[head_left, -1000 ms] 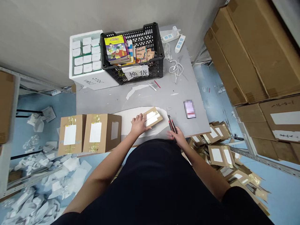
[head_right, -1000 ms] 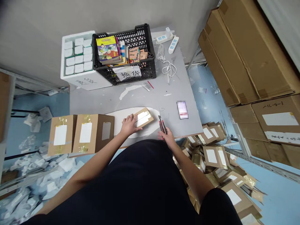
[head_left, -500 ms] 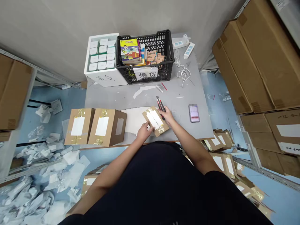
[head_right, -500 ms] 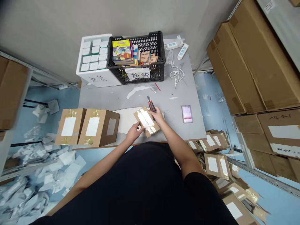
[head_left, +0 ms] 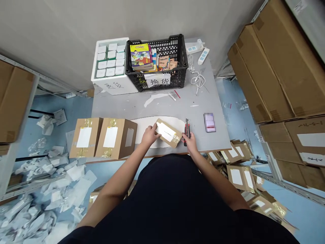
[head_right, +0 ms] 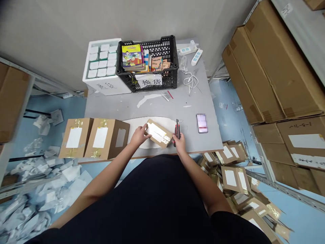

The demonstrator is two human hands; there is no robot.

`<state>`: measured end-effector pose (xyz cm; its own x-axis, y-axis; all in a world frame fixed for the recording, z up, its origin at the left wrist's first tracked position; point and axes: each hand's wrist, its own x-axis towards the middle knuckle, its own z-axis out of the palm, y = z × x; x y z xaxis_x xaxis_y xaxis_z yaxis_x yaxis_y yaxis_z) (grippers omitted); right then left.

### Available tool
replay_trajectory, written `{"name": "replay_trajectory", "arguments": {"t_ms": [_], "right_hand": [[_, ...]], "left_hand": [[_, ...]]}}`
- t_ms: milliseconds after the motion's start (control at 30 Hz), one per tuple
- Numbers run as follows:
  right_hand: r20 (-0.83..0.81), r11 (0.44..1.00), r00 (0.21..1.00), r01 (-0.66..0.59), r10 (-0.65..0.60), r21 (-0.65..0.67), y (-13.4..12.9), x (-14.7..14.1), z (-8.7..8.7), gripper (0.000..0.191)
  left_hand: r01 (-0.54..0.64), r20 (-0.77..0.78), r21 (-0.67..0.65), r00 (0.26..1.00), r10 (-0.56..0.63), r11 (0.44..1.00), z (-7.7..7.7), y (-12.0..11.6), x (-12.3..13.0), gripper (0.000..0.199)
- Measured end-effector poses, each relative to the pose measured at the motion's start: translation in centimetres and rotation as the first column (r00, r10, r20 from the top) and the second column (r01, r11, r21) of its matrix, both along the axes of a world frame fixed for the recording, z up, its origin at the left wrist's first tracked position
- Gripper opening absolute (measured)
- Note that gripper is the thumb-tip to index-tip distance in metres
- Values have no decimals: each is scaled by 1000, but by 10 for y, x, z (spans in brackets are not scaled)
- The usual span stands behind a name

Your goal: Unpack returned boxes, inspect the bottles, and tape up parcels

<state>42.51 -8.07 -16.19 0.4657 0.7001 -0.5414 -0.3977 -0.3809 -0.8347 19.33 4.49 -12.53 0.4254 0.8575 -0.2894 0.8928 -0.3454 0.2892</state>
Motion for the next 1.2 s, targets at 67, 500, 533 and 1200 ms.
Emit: {"name": "replay_trajectory", "arguments": {"t_ms": [67,500,533,1200], "right_hand": [[35,999,999,-19,17,35,18,6,1,52],[177,958,943,-267,282,-101,-11,50,2,64],[172,947,933,-299,316,-117,-19,51,3,69],[168,819,802,-555,574,-149,-47,76,17,75]], "left_hand": [[-36,-86,-16,996,34,999,3,-20,-7,81],[403,-105,52,912,-396,914,0,-27,11,96],[431,-99,29,899,-427,902,-2,-23,16,98],[495,-80,-29,865,-496,868,-10,-10,37,102]]}}
